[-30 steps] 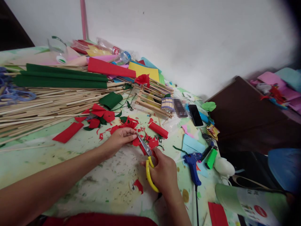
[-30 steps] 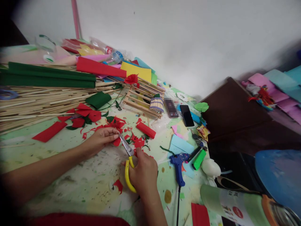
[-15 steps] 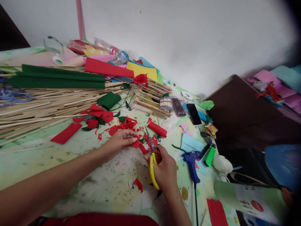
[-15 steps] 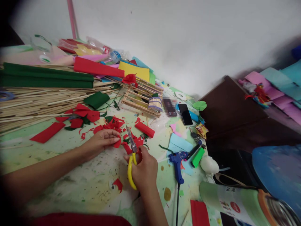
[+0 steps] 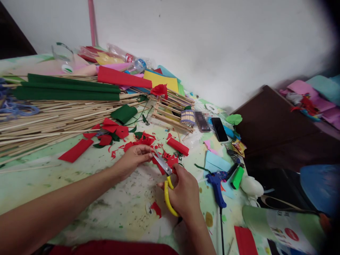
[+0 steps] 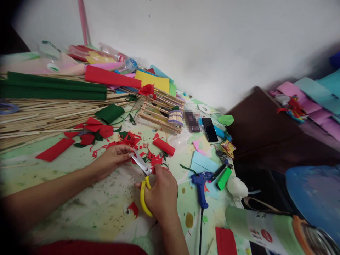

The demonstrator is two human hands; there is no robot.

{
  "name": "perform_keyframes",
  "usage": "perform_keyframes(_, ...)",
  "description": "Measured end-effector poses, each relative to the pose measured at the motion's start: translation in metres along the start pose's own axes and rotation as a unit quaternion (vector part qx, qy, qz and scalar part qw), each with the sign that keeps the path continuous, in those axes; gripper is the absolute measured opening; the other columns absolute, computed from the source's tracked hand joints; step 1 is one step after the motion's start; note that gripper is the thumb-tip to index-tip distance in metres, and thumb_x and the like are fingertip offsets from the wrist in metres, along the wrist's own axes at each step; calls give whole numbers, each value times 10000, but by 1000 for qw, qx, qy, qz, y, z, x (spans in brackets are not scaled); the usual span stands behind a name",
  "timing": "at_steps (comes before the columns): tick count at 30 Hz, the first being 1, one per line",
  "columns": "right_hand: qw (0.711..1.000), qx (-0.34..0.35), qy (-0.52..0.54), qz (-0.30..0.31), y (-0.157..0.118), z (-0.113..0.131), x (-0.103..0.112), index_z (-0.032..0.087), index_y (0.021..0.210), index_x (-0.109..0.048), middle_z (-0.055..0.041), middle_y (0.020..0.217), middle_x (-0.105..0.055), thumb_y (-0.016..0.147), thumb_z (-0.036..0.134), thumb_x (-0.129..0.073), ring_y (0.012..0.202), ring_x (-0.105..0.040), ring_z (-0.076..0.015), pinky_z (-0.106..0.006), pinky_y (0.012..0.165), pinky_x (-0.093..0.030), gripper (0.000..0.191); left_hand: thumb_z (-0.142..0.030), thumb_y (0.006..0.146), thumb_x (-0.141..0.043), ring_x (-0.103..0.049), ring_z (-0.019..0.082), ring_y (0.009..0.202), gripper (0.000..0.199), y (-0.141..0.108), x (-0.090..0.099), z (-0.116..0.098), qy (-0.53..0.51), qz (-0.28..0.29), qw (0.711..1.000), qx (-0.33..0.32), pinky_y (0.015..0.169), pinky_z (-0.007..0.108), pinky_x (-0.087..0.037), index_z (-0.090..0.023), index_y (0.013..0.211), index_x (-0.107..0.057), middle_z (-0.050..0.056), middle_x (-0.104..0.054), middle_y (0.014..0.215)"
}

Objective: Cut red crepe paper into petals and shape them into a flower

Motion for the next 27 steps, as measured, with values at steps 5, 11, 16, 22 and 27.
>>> perform_keyframes(5, 1000, 3, 1, 4, 0, 0, -1, 197, 1049, -562, -44, 879, -655, 696, 309, -632, 812, -600, -213, -277, 682, -388, 376, -232, 568, -817, -611, 105, 640, 244, 0, 0, -2, -11, 1, 1000, -6, 662, 224, -470, -141, 748, -678, -7, -682, 692)
perform_keyframes(11, 1000, 3, 0, 0, 0, 0, 1, 199, 1024, -565, -43, 862, -654, 704, 309, -639, 792, -593, -205, -266, 656, -383, 346, -228, 595, -800, -613, 117, 655, 222, 2, -2, -1, 6, 19, 1000, -8, 668, 236, -465, -144, 753, -670, 4, -687, 704)
perform_keyframes(16, 1000, 6, -1, 5, 1, 1, 0, 200, 1010, -561, -43, 856, -652, 712, 315, -634, 782, -588, -202, -262, 649, -374, 328, -247, 613, -791, -613, 112, 636, 216, 1, -4, 2, 22, 36, 999, -2, 645, 225, -454, -154, 758, -660, -9, -687, 684)
perform_keyframes(22, 1000, 8, 2, 11, 0, 1, -2, 193, 1022, -559, -50, 863, -649, 723, 325, -620, 795, -582, -209, -263, 649, -366, 333, -261, 597, -797, -600, 106, 583, 234, 1, -6, 3, 37, 37, 999, 8, 592, 218, -435, -152, 747, -655, -12, -687, 656)
perform_keyframes(27, 1000, 14, 0, 8, 0, 1, -2, 186, 1059, -557, -54, 881, -651, 724, 316, -622, 809, -583, -211, -267, 661, -372, 365, -260, 563, -810, -598, 116, 570, 255, 1, -4, 2, 38, 24, 999, 10, 576, 228, -434, -156, 733, -652, -13, -684, 638)
Point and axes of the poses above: each hand's wrist, its own y-axis towards the middle knuckle, its own x-axis out of the back of the hand, z = x × y, the point moved 10 cm from there along y, towards the middle knuckle
